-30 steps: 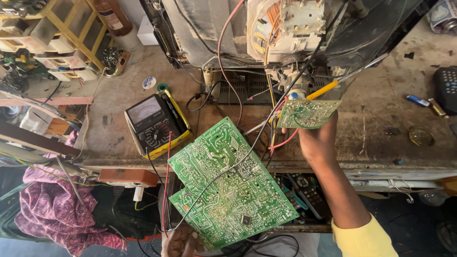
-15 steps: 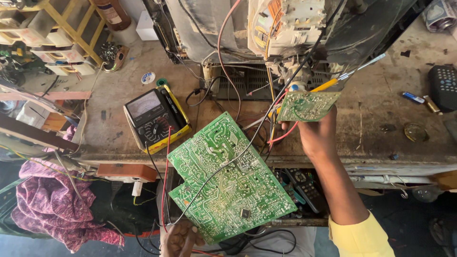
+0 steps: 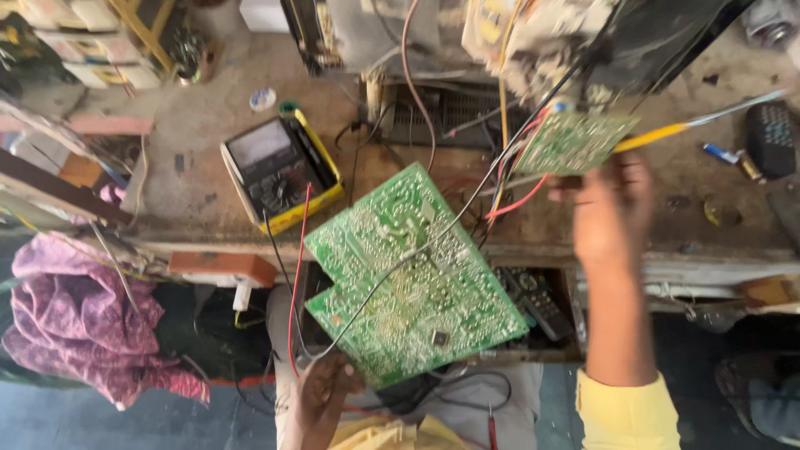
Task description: The person tests a green circuit board with multimeter probes, touching the probes to points on the board while it rests on the workbench. They then pick up a soldering iron and solder components on the board, holding the board steady with the other hand.
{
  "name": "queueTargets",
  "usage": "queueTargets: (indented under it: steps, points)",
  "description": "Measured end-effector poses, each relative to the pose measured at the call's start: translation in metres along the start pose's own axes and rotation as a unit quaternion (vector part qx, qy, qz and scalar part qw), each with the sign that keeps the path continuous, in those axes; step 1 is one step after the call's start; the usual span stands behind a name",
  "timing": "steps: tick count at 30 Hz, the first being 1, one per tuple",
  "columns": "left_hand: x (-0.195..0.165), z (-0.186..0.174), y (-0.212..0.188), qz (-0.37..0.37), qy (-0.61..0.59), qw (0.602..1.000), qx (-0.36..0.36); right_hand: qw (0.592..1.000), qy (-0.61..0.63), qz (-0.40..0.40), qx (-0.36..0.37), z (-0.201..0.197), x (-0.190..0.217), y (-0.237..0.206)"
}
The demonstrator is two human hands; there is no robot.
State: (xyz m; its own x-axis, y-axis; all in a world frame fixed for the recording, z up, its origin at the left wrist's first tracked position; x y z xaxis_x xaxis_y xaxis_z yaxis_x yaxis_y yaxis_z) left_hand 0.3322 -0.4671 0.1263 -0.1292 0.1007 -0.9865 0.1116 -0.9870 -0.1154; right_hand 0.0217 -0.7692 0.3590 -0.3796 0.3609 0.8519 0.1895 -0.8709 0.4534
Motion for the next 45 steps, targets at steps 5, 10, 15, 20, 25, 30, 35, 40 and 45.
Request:
queueTargets:
  steps: [5, 10, 15, 20, 25, 30, 35, 40, 45]
  points:
    - [-0.018, -0.013, -0.031, 0.04, 0.03, 0.998, 0.029, 0.982, -0.138, 0.122, -0.03, -0.026, 0.053, -0.079]
    - [-0.04, -0.022, -0.051, -0.029, 0.067, 0.997, 0.024, 0.842, -0.402, 0.329, 0.144, -0.044, 0.076, -0.171]
    - [-0.066, -0.043, -0.057, 0.075, 0.063, 0.995, 0.027, 0.73, -0.492, 0.394, 0.266, -0.064, 0.039, -0.231]
    - [-0.093, -0.131, -0.065, 0.172, 0.229, 0.934, -0.212, 0.742, -0.509, 0.357, 0.249, -0.122, -0.054, -0.249]
    - [-0.107, -0.198, -0.06, 0.24, 0.408, 0.801, -0.367, 0.782, -0.461, 0.339, 0.246, -0.126, -0.084, -0.237]
    - [-0.086, -0.238, -0.041, 0.225, 0.477, 0.774, -0.351, 0.816, -0.458, 0.28, 0.213, -0.033, -0.051, -0.234]
    - [-0.054, -0.247, -0.041, 0.224, 0.465, 0.788, -0.336, 0.762, -0.572, 0.225, 0.204, 0.023, -0.003, -0.246]
    - [-0.045, -0.241, -0.085, 0.175, 0.416, 0.838, -0.307, 0.816, -0.529, 0.19, 0.133, 0.034, 0.021, -0.255]
    - [-0.032, -0.185, -0.147, 0.244, 0.376, 0.853, -0.268, 0.839, -0.511, 0.168, 0.075, 0.044, 0.038, -0.274]
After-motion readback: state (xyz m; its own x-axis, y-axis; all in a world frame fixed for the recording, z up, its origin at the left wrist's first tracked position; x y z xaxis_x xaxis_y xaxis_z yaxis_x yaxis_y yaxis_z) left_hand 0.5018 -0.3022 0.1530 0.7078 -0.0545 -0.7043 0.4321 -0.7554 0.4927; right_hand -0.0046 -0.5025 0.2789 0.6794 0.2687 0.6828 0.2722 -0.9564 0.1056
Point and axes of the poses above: each hand's wrist, its own y-axis towards the middle knuckle, its own z-axis out of the palm, x = y × z, the point moved 3 cm from there along y, towards the middle knuckle, and after that the axes turned 9 degrees about x, right-handed, at the moved point
